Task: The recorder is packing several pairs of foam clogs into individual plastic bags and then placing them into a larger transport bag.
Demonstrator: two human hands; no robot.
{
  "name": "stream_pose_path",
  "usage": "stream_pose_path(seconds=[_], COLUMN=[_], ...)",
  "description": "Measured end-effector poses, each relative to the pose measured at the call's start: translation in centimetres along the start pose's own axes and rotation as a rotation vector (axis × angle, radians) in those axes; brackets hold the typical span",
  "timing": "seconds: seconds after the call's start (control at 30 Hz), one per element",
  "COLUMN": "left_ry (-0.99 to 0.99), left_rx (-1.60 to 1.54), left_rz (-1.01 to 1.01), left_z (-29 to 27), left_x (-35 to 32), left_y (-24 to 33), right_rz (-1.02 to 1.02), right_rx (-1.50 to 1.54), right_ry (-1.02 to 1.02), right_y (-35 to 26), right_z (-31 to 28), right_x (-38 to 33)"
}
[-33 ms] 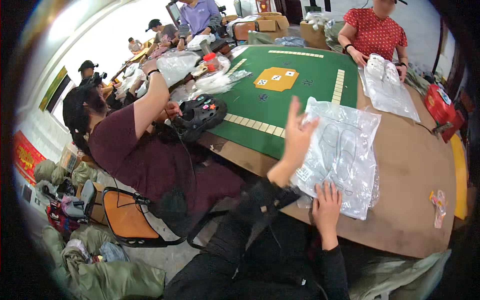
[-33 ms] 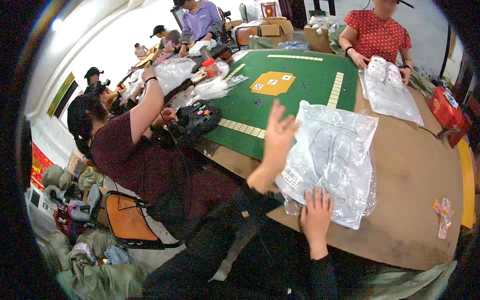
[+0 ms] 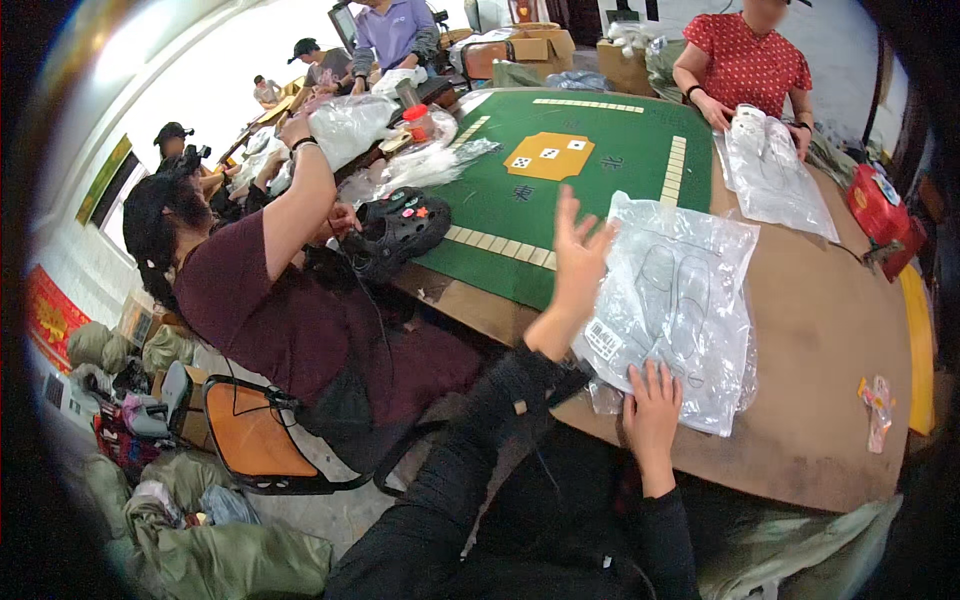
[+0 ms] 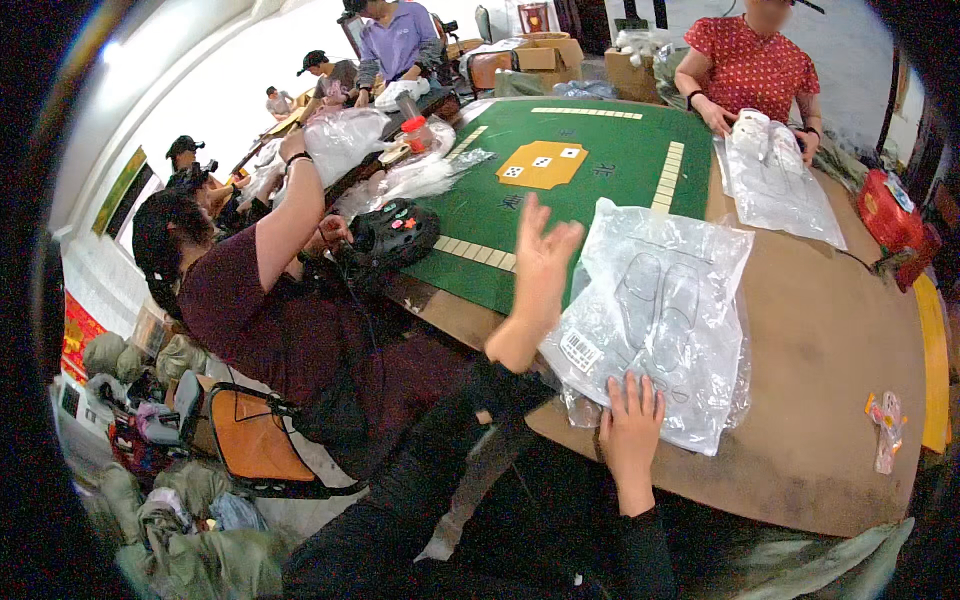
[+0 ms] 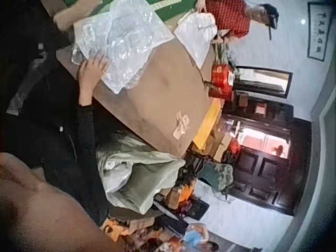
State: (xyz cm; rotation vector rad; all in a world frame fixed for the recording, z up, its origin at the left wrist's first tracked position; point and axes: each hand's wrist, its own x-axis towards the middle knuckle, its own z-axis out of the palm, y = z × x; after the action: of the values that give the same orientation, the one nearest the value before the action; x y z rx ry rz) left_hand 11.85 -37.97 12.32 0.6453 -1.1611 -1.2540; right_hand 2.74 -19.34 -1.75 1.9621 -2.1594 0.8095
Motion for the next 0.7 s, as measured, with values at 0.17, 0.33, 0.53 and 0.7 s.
stream_pose_path(seconds=[0.17,0.33,0.53,0.7], left_ry=[0.351,0.318,-0.32,-0.084], left_rx=[0.152,0.122,-0.554,-0.599], left_rz=[-0.047,0.0,-0.058,-0.176], left_z=[-4.7,-7.3,-4.2,-0.4], left_x=[5.9,10.4,12.7,13.0], left_y=[0.8,3.6,5.8,2.4], right_rz=[-0.004,0.027,0.047,0.027], right_rx=[-0.005,0.008,-0.043,-0.004], right_ry=[0.022,0.025,0.123,0.129], right_y=[0.2,-0.5,-0.3,-0.9], right_z=[0.2,-0.1,-0.7,-0.4], right_x=[0.0,0.2,-0.1,0.2])
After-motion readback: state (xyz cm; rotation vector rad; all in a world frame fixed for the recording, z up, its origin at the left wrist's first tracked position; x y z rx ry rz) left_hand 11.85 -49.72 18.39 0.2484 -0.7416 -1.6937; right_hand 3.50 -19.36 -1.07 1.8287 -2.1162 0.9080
